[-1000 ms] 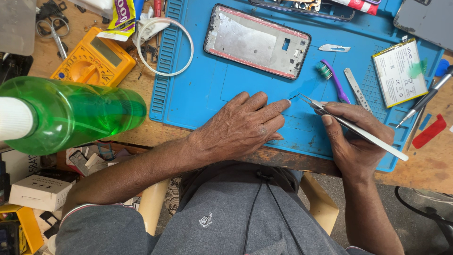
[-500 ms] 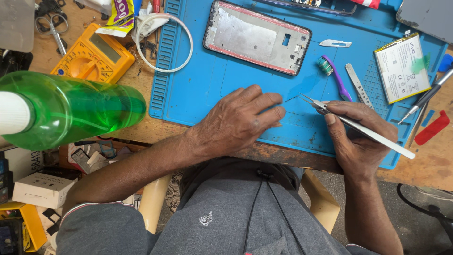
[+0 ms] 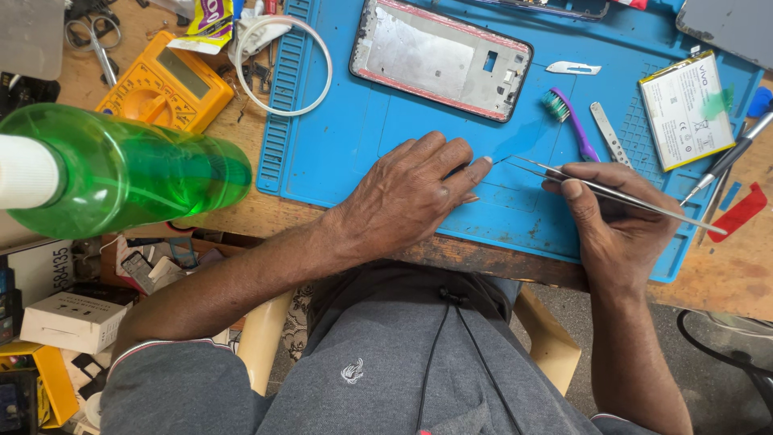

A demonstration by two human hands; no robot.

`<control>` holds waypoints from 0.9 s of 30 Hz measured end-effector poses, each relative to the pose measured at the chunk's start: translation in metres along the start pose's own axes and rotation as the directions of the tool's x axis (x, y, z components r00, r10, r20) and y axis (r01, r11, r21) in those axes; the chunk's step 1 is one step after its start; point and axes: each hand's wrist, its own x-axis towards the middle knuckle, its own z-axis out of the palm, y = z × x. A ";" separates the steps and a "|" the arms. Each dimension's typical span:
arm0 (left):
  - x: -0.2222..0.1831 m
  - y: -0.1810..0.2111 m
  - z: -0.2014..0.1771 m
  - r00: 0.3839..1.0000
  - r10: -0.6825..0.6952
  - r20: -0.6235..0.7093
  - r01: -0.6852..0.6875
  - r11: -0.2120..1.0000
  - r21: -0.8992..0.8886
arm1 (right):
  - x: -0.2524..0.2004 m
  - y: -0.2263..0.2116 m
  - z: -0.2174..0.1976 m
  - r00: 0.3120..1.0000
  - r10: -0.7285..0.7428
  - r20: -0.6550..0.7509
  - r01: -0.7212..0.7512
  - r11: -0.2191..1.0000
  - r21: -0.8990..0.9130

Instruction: The person cleans a mobile phone frame using a brush and tweezers, applies adhesive from a tube to the inner edges of the frame, and presses the screen assembly onto the body to complete the repair.

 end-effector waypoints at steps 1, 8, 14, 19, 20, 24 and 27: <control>0.001 0.001 0.000 1.000 -0.001 0.003 0.001 1.000 0.007 | 0.001 0.000 0.000 1.000 -0.010 0.007 0.010 1.000 -0.010; 0.001 0.004 0.001 0.999 0.033 0.015 -0.035 0.994 0.105 | 0.001 -0.001 0.001 1.000 0.023 -0.006 -0.023 1.000 0.007; 0.001 0.005 0.002 0.999 0.046 0.029 -0.050 0.987 0.150 | -0.001 0.000 0.001 1.000 -0.003 -0.012 0.003 1.000 0.018; 0.001 0.005 0.005 0.998 0.057 0.029 -0.061 0.982 0.178 | -0.002 -0.002 0.000 1.000 0.010 -0.005 -0.010 1.000 -0.021; 0.000 0.005 0.005 0.998 0.059 0.025 -0.063 0.981 0.185 | -0.002 -0.002 0.000 1.000 -0.003 -0.009 0.003 1.000 -0.013; 0.000 0.005 0.006 0.997 0.068 0.023 -0.071 0.976 0.208 | -0.001 -0.005 0.001 0.996 -0.081 -0.026 0.080 0.996 -0.027; 0.001 0.005 0.005 0.997 0.075 0.027 -0.079 0.973 0.219 | -0.001 -0.010 0.006 0.982 -0.177 -0.065 0.176 0.984 -0.023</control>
